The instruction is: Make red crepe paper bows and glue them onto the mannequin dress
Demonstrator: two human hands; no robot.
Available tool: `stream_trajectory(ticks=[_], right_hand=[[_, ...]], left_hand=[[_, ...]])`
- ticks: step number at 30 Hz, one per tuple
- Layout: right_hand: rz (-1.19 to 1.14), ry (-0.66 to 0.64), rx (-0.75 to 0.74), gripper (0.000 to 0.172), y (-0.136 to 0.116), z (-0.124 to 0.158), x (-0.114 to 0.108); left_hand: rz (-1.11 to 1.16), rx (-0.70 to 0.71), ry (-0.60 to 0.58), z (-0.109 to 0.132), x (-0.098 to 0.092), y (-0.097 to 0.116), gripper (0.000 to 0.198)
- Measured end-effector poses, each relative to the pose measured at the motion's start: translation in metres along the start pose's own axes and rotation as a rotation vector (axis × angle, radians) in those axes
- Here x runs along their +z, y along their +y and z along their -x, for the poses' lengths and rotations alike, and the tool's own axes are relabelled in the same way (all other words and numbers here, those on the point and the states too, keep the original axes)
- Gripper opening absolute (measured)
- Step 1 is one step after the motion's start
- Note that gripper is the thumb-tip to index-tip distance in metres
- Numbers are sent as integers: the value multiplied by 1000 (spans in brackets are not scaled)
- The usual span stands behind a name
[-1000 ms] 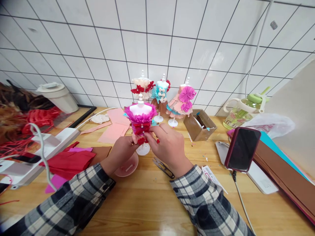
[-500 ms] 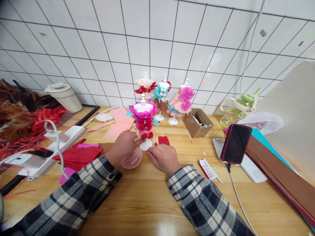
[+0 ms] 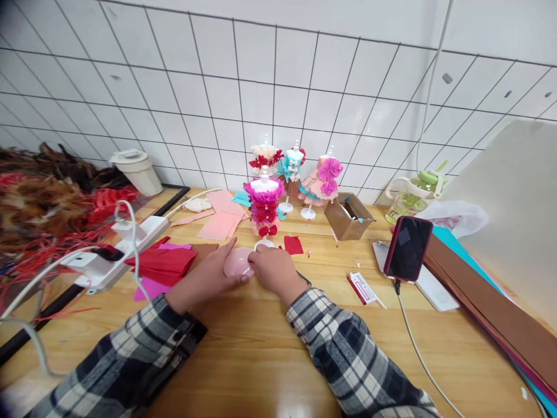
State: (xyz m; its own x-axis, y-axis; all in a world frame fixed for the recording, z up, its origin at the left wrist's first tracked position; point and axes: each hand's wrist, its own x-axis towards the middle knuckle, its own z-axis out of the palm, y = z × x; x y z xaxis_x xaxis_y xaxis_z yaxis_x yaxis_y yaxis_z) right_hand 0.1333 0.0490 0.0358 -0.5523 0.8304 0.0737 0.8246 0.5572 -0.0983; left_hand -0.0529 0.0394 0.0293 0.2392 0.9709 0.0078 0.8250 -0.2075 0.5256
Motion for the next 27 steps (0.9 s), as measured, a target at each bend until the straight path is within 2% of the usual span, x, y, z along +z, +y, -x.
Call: stream_trajectory(ticks=[3, 8, 13, 18, 22, 27], right_hand=[[41, -63, -36, 21, -15, -11, -2], [27, -61, -162, 10, -29, -23, 2], [3, -47, -245, 8, -25, -27, 8], [-15, -28, -227, 12, -17, -21, 0], [-34, -96, -257, 13, -12, -16, -8], [-34, -136, -298, 13, -15, -13, -7]], left_hand=[[62, -63, 6, 10, 11, -5, 107], [11, -103, -4, 11, 8, -9, 97], [-43, -41, 40, 13, 3, -8, 80], [-55, -20, 15, 15, 4, -10, 89], [-90, 8, -12, 18, 3, -9, 92], [-109, 33, -85, 20, -3, -4, 94]])
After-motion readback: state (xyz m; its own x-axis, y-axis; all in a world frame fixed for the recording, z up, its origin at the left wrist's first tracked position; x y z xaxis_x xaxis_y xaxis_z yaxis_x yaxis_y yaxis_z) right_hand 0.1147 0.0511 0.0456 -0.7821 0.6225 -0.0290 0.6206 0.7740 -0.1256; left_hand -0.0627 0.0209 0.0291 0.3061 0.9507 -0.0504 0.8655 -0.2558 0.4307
